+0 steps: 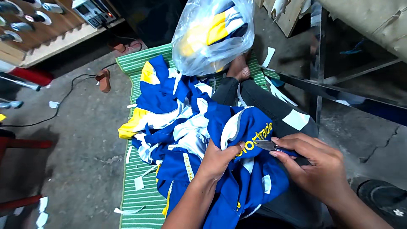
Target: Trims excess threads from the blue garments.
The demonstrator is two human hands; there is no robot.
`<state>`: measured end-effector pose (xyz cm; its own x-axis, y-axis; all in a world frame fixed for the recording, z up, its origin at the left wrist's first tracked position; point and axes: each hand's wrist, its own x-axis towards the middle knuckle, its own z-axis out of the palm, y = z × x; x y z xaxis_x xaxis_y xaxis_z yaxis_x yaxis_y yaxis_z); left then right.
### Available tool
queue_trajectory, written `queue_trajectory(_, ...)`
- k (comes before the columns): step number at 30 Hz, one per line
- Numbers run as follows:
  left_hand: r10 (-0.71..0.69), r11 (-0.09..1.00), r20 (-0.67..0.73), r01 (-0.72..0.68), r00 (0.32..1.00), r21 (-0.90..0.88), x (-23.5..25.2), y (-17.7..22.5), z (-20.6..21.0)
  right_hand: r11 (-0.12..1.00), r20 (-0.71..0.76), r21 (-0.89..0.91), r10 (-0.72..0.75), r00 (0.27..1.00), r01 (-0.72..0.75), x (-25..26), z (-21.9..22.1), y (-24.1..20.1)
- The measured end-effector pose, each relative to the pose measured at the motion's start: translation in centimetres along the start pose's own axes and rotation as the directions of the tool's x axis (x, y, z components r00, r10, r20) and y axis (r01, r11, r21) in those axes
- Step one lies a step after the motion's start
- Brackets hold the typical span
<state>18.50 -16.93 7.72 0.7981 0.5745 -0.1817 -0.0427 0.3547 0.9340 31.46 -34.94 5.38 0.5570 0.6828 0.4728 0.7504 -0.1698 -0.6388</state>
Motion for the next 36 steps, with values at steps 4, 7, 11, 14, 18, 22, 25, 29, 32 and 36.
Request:
queue_trajectory(4, 0.010, 1.000, 0.008, -0.010, 1.000, -0.012, 0.0, -0.1, -0.1, 1.000, 0.002, -0.023, -0.002, 1.000, 0.002, 0.1, 0.0, 0.1)
queue_trajectory(7, 0.000, 1.000, 0.007, 0.000, 1.000, -0.009, 0.0, -0.1, 0.0, 0.999, 0.010, -0.052, -0.009, 1.000, 0.009, 0.3, 0.0, -0.1)
queue_trajectory(11, -0.004, 1.000, 0.001, 0.004, 1.000, -0.016, 0.0, -0.1, 0.0, 0.994, 0.017, -0.099, -0.036, 0.999, 0.038, 0.5, -0.2, -0.1)
queue_trajectory(14, -0.002, 1.000, 0.009, 0.002, 1.000, -0.007, 0.0, -0.1, -0.1, 0.992, 0.043, -0.115, -0.041, 0.998, 0.046, 0.6, -0.4, -0.1)
queue_trajectory(18, 0.001, 1.000, 0.012, -0.001, 1.000, -0.004, 0.0, -0.1, -0.1, 0.999, 0.057, -0.054, 0.003, 0.998, 0.000, 0.8, -0.5, 0.1)
queue_trajectory(22, -0.006, 1.000, 0.023, 0.006, 1.000, -0.025, 0.0, 0.0, -0.2, 0.880, 0.081, 0.428, 0.190, 0.978, -0.206, 1.0, -0.3, 0.1)
queue_trajectory(25, -0.023, 0.999, 0.007, 0.023, 1.000, -0.038, 0.0, 0.0, -0.2, 0.634, 0.144, 0.732, 0.217, 0.966, -0.251, 0.9, 0.7, -0.7)
queue_trajectory(29, -0.044, 0.997, -0.045, 0.041, 0.998, -0.067, -0.2, 0.2, -0.2, 0.570, 0.071, 0.809, 0.144, 0.987, -0.141, 0.1, 3.6, -1.4)
queue_trajectory(32, -0.096, 0.987, -0.050, 0.088, 0.994, -0.136, -0.3, 0.4, 0.1, 0.663, -0.034, 0.748, 0.054, 0.998, -0.011, 0.1, 5.0, -1.3)
queue_trajectory(36, -0.138, 0.983, -0.085, 0.125, 0.987, -0.134, -0.2, 0.5, 0.4, 0.699, -0.032, 0.713, -0.043, 0.999, 0.053, 0.0, 5.2, -1.0)
